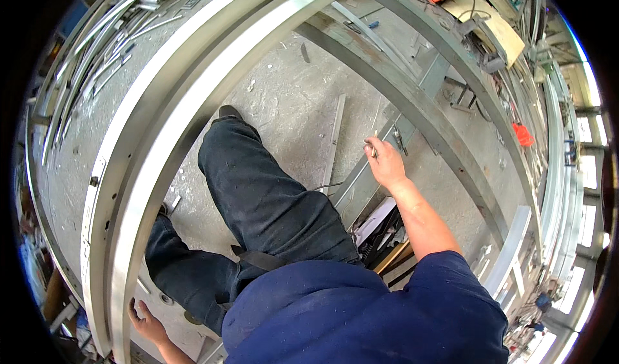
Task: The person measures a long, curved metal frame using a tape measure and a pencil. They mark specific points along the frame's length and then use a metal square to draw perpendicular lines at the marked locations. The person repeats this process for multiple points on the frame.
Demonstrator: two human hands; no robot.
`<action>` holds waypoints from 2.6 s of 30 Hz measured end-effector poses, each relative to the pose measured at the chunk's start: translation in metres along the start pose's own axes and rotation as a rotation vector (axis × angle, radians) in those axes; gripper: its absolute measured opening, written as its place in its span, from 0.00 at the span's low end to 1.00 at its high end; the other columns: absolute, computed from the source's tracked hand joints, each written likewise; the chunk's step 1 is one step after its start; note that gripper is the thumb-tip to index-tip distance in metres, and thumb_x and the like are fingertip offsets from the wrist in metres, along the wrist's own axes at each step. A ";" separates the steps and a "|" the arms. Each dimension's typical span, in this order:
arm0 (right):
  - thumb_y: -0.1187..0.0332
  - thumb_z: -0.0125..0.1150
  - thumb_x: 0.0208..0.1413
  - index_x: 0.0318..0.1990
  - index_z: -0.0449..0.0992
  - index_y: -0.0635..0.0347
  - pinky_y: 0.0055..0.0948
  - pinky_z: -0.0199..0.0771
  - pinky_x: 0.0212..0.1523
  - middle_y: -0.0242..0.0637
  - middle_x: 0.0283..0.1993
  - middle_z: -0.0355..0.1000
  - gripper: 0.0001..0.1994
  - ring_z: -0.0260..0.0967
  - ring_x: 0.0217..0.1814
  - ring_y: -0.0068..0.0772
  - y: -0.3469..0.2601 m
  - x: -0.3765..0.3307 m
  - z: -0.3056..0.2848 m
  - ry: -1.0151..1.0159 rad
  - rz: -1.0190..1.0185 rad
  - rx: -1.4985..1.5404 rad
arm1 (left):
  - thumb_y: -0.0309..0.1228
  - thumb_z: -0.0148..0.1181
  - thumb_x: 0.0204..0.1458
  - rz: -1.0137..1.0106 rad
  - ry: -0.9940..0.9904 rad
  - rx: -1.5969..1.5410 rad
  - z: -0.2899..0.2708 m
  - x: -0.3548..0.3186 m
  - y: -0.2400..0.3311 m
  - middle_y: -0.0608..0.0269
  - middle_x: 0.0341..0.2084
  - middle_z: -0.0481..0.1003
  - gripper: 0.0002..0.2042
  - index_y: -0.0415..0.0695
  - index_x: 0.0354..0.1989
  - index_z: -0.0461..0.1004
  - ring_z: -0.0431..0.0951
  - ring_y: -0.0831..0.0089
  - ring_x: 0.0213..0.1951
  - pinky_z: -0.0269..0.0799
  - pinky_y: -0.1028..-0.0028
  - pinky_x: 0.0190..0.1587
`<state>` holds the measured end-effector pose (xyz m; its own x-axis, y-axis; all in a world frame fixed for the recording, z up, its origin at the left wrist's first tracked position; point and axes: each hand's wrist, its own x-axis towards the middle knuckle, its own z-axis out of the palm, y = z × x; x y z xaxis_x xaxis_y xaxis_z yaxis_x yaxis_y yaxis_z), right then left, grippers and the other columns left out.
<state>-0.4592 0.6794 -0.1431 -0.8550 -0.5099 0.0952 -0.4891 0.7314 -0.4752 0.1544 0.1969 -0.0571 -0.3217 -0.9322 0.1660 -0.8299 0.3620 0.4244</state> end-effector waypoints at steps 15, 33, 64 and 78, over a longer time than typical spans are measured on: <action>0.60 0.55 0.70 0.52 0.76 0.59 0.40 0.77 0.44 0.48 0.37 0.81 0.13 0.82 0.41 0.47 0.161 -0.104 -0.015 0.429 0.829 0.433 | 0.21 0.72 0.39 1.127 -0.466 -0.261 0.126 0.075 0.502 0.49 0.46 0.80 0.19 0.37 0.43 0.79 0.79 0.47 0.51 0.74 0.55 0.57; 0.65 0.63 0.62 0.67 0.66 0.63 0.49 0.71 0.61 0.57 0.62 0.73 0.27 0.72 0.63 0.59 0.419 -0.044 0.081 0.265 1.113 0.050 | 0.64 0.68 0.46 1.959 -0.969 0.035 0.462 -0.189 0.898 0.52 0.63 0.70 0.46 0.39 0.65 0.68 0.66 0.52 0.68 0.59 0.51 0.72; 0.68 0.75 0.45 0.68 0.67 0.63 0.49 0.67 0.67 0.61 0.65 0.69 0.40 0.65 0.70 0.60 0.261 -0.085 0.012 0.160 0.996 0.293 | 0.63 0.59 0.56 1.911 -0.899 0.034 0.446 -0.172 0.889 0.52 0.59 0.72 0.35 0.44 0.60 0.73 0.66 0.51 0.67 0.50 0.46 0.75; 0.79 0.57 0.53 0.64 0.65 0.70 0.27 0.77 0.39 0.38 0.40 0.73 0.28 0.72 0.35 0.26 0.015 -0.044 -0.211 0.501 0.318 0.921 | 0.45 0.73 0.49 1.449 -0.435 -0.342 0.212 0.001 0.571 0.55 0.58 0.71 0.27 0.47 0.54 0.74 0.66 0.51 0.66 0.56 0.47 0.73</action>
<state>-0.4652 0.8088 0.0303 -0.9945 0.0372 0.0979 -0.0950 0.0717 -0.9929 -0.4166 0.4030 -0.0035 -0.8828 0.2974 0.3637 0.4185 0.8497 0.3209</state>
